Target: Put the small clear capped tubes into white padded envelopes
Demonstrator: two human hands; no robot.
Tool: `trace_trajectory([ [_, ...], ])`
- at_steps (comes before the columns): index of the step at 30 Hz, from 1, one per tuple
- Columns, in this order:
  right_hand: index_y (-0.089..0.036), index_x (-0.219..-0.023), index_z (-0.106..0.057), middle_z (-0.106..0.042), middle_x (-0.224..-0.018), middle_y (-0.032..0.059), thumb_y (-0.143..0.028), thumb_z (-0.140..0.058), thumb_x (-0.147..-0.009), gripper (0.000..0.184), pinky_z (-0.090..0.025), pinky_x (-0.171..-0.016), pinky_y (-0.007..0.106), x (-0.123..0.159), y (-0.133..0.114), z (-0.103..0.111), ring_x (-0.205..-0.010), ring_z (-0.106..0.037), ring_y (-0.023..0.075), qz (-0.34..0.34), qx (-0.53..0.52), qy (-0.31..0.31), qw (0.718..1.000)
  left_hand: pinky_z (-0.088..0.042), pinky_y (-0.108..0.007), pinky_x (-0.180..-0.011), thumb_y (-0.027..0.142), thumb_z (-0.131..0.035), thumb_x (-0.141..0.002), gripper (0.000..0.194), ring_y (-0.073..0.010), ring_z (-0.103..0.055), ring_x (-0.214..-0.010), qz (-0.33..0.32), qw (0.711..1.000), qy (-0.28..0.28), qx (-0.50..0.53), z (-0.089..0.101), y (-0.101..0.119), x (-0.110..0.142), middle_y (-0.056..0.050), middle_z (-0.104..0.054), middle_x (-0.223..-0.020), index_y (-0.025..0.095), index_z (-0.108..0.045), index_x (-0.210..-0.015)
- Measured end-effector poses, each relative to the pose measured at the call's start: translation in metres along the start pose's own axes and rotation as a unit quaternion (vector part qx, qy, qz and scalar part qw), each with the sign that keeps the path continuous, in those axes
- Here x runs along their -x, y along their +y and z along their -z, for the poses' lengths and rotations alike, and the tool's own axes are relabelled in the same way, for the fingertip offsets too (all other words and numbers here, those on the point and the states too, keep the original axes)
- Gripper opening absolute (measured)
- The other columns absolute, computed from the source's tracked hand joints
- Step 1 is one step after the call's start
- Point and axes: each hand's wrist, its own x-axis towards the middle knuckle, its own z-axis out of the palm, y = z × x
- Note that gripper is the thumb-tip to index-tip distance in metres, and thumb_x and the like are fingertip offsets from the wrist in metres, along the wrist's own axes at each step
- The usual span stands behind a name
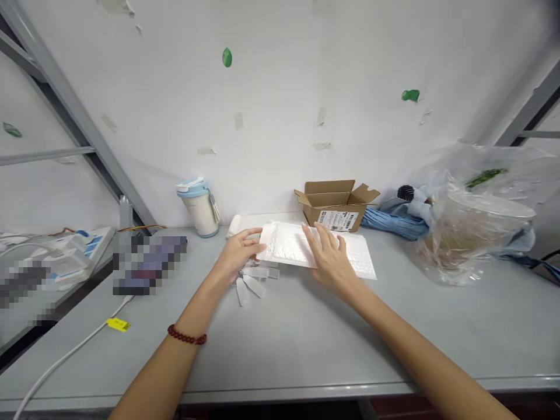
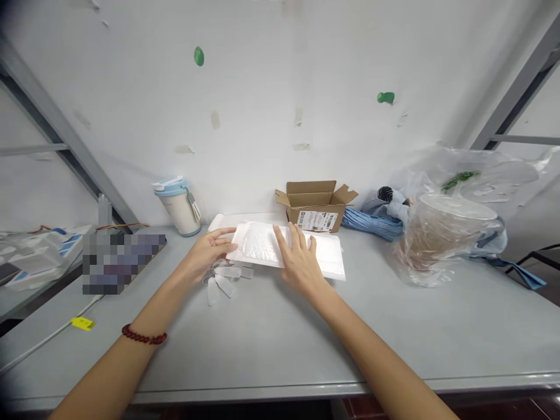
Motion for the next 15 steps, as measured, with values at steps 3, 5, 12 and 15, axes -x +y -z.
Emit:
trace_trajectory([
  [3,-0.019,-0.146,-0.007,-0.015,-0.148,0.0225,-0.048,-0.056,-0.078,0.089,-0.022,-0.098,0.062,0.001,-0.002,0.002,-0.136,-0.012,0.0380,0.049,-0.065,-0.037,0.996,-0.045,-0.027,-0.061,0.023,-0.074,-0.060,0.056,-0.0154,-0.060,-0.066,0.026,0.997,-0.074,-0.020,-0.007,0.002,0.006,-0.005,-0.069,-0.078,0.013,-0.059,-0.113],
  [5,-0.021,-0.146,-0.006,-0.016,-0.147,0.0221,-0.062,-0.054,-0.074,0.096,-0.022,-0.097,0.063,0.002,-0.003,0.004,-0.134,-0.013,0.0389,0.069,-0.107,-0.059,0.990,-0.046,-0.029,-0.067,0.024,-0.073,-0.063,0.050,-0.0174,-0.062,-0.074,0.028,0.993,-0.117,-0.018,-0.011,0.003,0.009,-0.006,-0.069,-0.086,0.014,-0.061,-0.111],
  [12,-0.020,-0.145,-0.012,-0.033,-0.130,0.0202,-0.059,-0.061,-0.069,0.099,-0.022,-0.098,0.057,0.003,-0.006,0.013,-0.123,-0.028,0.0357,0.087,-0.183,-0.035,0.979,-0.046,-0.027,-0.065,0.031,-0.066,-0.072,0.026,-0.0171,-0.061,-0.074,0.031,0.983,-0.171,-0.054,-0.025,0.004,0.017,-0.006,-0.069,-0.083,0.015,-0.067,-0.093],
  [15,-0.018,-0.144,-0.014,-0.034,-0.127,0.0196,-0.045,-0.059,-0.073,0.089,-0.022,-0.098,0.054,0.003,-0.007,0.013,-0.123,-0.028,0.0336,0.090,-0.188,-0.008,0.978,-0.038,-0.023,-0.051,0.036,-0.063,-0.073,0.022,-0.0130,-0.053,-0.055,0.011,0.983,-0.108,-0.145,-0.030,0.002,0.018,-0.001,-0.061,-0.061,0.014,-0.065,-0.074],
])
